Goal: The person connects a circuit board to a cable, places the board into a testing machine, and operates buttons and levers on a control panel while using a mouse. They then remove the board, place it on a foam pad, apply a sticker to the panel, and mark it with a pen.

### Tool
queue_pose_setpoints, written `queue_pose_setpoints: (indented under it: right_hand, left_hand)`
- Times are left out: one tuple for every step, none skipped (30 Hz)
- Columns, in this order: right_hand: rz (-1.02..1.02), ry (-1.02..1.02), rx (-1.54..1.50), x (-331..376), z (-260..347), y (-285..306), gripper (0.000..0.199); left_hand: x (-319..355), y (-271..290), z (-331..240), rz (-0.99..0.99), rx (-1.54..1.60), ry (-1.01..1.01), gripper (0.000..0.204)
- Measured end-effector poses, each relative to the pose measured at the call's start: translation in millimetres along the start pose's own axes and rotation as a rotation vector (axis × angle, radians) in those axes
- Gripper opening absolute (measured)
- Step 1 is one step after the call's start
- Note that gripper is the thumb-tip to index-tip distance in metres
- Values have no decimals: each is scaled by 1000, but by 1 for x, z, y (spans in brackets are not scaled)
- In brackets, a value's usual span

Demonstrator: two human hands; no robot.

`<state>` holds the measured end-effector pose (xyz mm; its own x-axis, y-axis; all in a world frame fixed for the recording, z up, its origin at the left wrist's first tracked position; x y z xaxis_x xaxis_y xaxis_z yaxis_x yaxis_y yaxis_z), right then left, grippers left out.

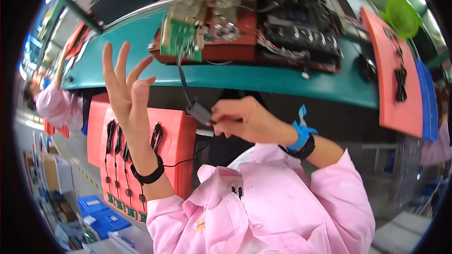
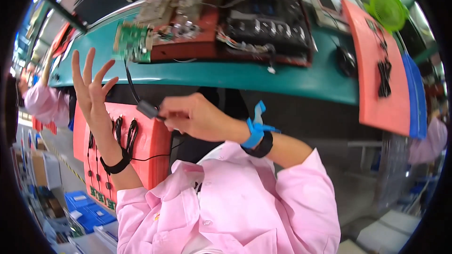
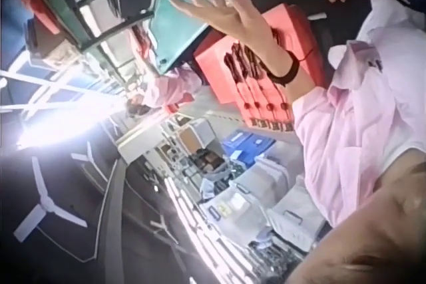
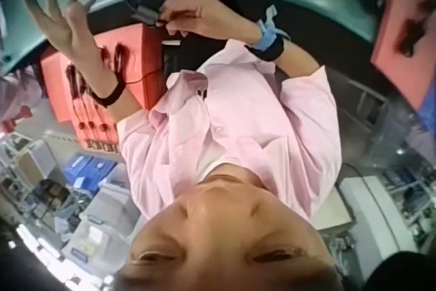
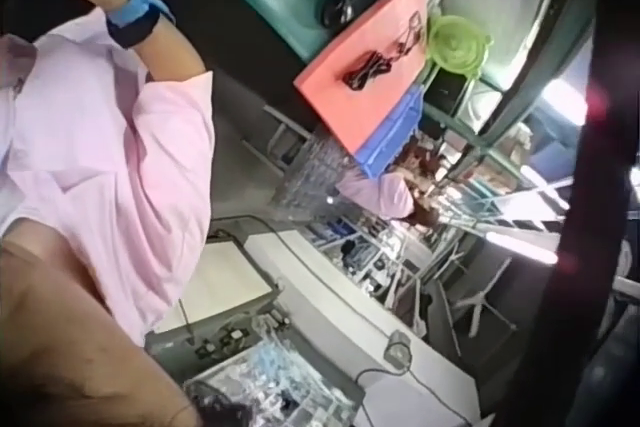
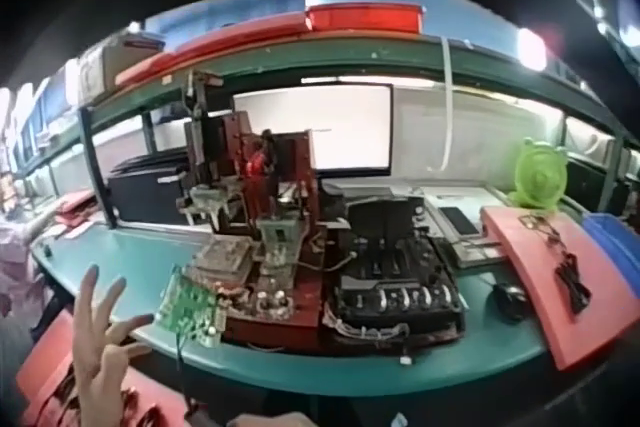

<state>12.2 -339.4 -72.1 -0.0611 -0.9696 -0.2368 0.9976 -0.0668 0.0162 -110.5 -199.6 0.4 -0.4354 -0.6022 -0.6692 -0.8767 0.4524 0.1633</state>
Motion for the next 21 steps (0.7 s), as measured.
queue_pose_setpoints:
  right_hand:
    - [41, 17, 5, -2, -1, -3, 7]
    - [52, -39, 3, -4, -5, -6, 8]
    - [49, -100, -1, -5, -7, -8, 9]
    - [77, -90, 0, -7, -8, -8, 9]
    - [90, -52, 38, -7, -7, -8, 11]
    - [100, -13, 75, -8, -7, -8, 12]
    - [108, 29, 112, -7, -6, -8, 13]
    - [135, 45, 111, -7, -8, -11, 13]
    - [95, 112, 142, -5, -11, -11, 15]
    - [54, 179, 171, -4, -11, -11, 16]
    - [67, 191, 168, -3, -11, -8, 16]
    - [76, 186, 185, -4, -10, -6, 17]
    - [86, 181, 202, -5, -8, -2, 18]
    - [89, 168, 217, -6, -7, 1, 19]
    - [97, 170, 212, -9, -4, 5, 19]
    - [91, 161, 231, -12, -2, 10, 19]
    - [84, 150, 253, -15, 2, 15, 19]
    - [79, 139, 274, -18, 5, 18, 19]
    - [89, 136, 269, -21, 7, 20, 19]
    - [70, 101, 267, -25, 9, 23, 19]
    - [52, 65, 265, -28, 11, 24, 18]
  left_hand:
    - [-2, 13, 5, 49, -26, 78, 68]
    - [1, 27, 11, 94, -52, 160, 67]
    - [2, 36, 16, 150, -70, 250, 66]
    - [1, 40, 17, 126, -85, 245, 66]
    - [2, 44, 18, 187, -163, 283, 65]
    - [2, 47, 19, 250, -239, 321, 65]
    - [0, 49, 18, 313, -315, 359, 64]
    - [-5, 56, 16, 287, -333, 355, 64]
    - [-10, 58, 14, 384, -372, 360, 60]
    - [-15, 59, 12, 481, -411, 367, 56]
    - [-21, 58, 12, 582, -445, 376, 52]
    - [-29, 56, 8, 569, -456, 375, 52]
    - [-39, 52, 2, 710, -556, 452, 49]
    - [-46, 49, -3, 860, -650, 535, 46]
    - [-51, 48, -4, 1010, -742, 620, 43]
    - [-55, 51, -1, 1005, -744, 629, 43]
    - [-58, 54, 1, 1033, -744, 583, 43]
    - [-61, 57, 3, 1062, -743, 539, 43]
    - [-63, 59, 5, 1089, -741, 496, 43]
    - [-66, 61, 6, 1082, -741, 505, 43]
    - [-71, 60, 6, 1064, -697, 481, 44]
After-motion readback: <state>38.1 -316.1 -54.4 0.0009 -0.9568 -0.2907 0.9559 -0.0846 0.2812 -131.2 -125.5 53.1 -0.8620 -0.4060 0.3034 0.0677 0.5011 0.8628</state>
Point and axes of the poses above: each hand's wrist, its own x-axis away from the middle knuckle, its own y-axis out of the back of the hand, z = x × y, the point moved 1 cm from there along -x, towards the middle knuckle
